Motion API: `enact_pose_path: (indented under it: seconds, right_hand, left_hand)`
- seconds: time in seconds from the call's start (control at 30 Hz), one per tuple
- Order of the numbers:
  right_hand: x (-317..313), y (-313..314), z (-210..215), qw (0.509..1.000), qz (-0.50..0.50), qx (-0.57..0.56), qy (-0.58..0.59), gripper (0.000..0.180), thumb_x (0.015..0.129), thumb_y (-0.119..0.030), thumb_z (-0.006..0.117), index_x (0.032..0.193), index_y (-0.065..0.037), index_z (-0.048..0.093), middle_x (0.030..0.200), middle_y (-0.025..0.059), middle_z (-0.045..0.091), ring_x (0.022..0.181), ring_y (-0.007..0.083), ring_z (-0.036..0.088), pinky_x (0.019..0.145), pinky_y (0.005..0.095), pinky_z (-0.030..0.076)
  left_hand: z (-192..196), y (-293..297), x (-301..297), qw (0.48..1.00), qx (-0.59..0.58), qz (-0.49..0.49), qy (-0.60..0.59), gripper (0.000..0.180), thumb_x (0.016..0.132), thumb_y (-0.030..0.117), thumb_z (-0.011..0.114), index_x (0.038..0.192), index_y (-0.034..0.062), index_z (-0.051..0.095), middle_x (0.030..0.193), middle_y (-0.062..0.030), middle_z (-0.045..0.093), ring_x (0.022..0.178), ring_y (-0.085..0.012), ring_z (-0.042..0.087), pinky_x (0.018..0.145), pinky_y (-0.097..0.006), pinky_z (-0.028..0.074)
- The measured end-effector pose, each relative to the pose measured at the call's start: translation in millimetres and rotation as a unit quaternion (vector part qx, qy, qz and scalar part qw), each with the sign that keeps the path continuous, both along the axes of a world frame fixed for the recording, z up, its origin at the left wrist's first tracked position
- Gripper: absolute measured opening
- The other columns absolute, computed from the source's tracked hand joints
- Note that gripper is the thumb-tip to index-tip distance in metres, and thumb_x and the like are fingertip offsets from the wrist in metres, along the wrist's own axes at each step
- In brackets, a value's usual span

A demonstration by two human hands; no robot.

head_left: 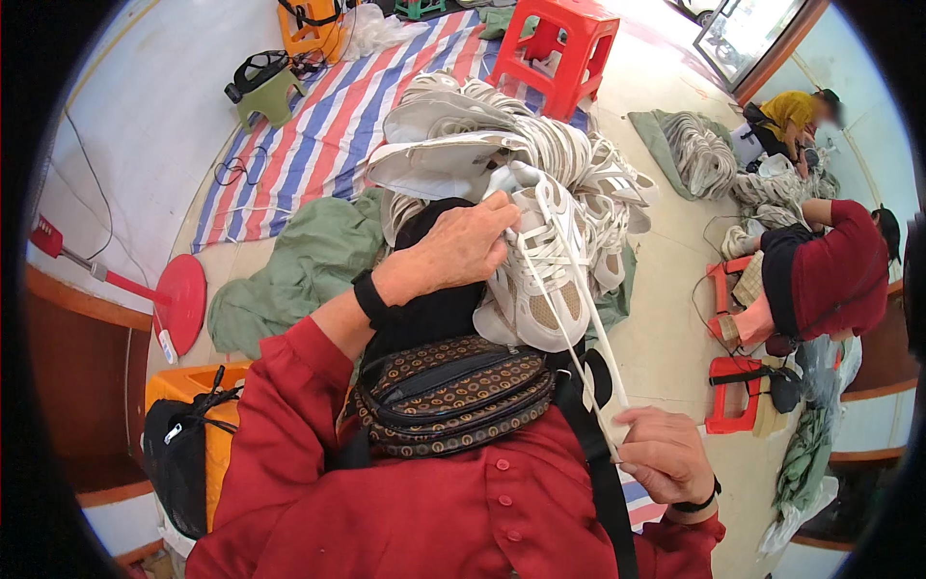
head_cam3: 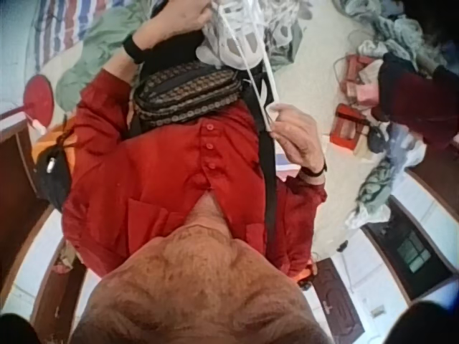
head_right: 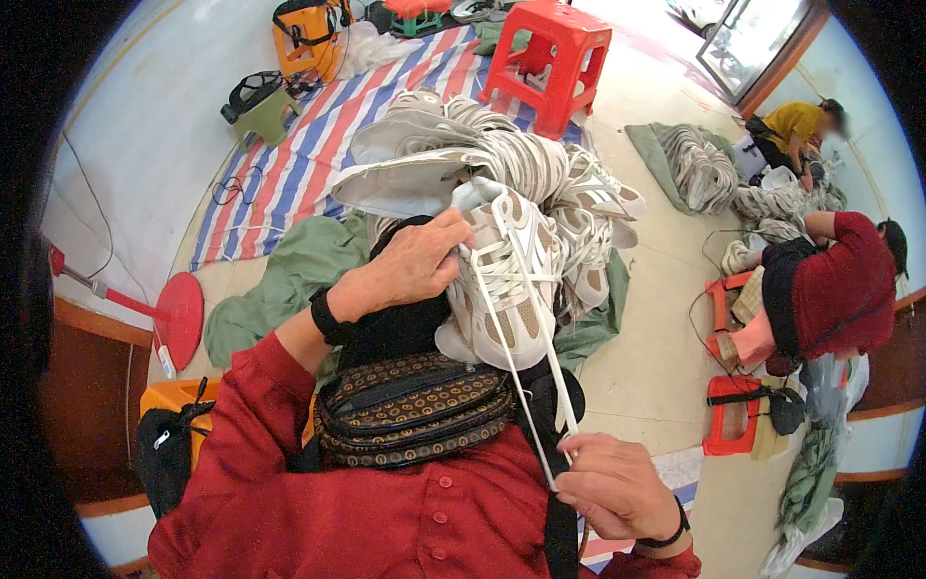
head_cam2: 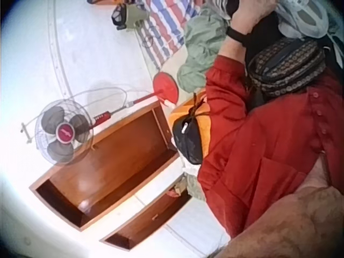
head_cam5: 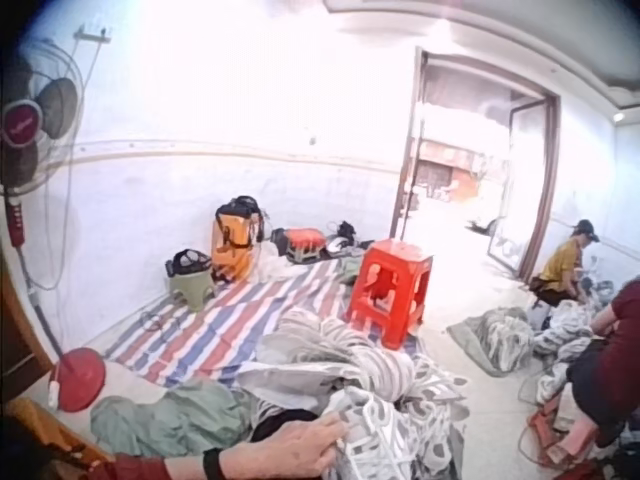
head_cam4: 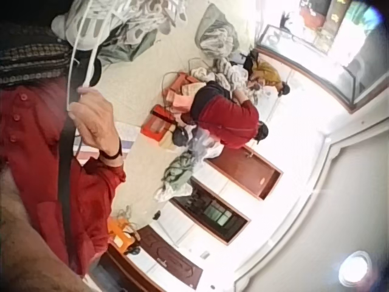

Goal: The recorder is lacing and organizing white athletic shoes in a manufacturing environment.

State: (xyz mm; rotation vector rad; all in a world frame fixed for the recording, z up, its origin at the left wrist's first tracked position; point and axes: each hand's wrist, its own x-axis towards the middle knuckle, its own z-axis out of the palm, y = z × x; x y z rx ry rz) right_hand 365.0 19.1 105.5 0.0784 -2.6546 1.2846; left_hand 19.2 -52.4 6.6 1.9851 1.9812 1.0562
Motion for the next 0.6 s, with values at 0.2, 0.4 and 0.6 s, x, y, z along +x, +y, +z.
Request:
enact_pose_path:
  seconds: [0.2,0.4,0.6]
  right_hand:
    - [17.4,-18.3,-6.0,0.987,0.024,-0.137,-0.081,0.005,0.085,-0.005,0.066,0.084,0.0,0.068,0.063,0.0053,0.061,0.05,0.0198,0.06,0.05,0.0281,0.049]
    - [46.4,-10.5,-12.3,0.96,-0.247,-0.059,-0.118,0.01,0.084,-0.009,0.064,0.081,-0.001,0.069,0.065,0.0082,0.063,0.053,0.0184,0.057,0.049,0.0281,0.042]
    - [-10.0,129.9,-2.8,0.877,-0.453,0.124,0.101,0.015,0.094,-0.011,0.056,0.094,0.001,0.064,0.075,0.0008,0.058,0.068,0.0085,0.05,0.063,0.0232,0.041]
  left_hand:
    - [-5.3,-4.1,-2.1,1.0,0.024,0.01,0.004,0.025,0.076,0.001,0.049,0.101,0.0048,0.05,0.096,-0.0173,0.048,0.079,-0.0401,0.055,0.066,-0.048,0.044]
    - [-7.6,2.7,-3.6,0.996,0.05,0.001,-0.069,0.029,0.075,-0.002,0.049,0.103,0.0051,0.05,0.094,-0.0144,0.05,0.074,-0.0328,0.055,0.066,-0.041,0.044]
    - [-6.7,0.4,-7.6,0.994,0.029,-0.007,-0.108,0.027,0.074,-0.003,0.05,0.1,0.0046,0.052,0.092,-0.011,0.05,0.073,-0.0258,0.052,0.066,-0.034,0.042]
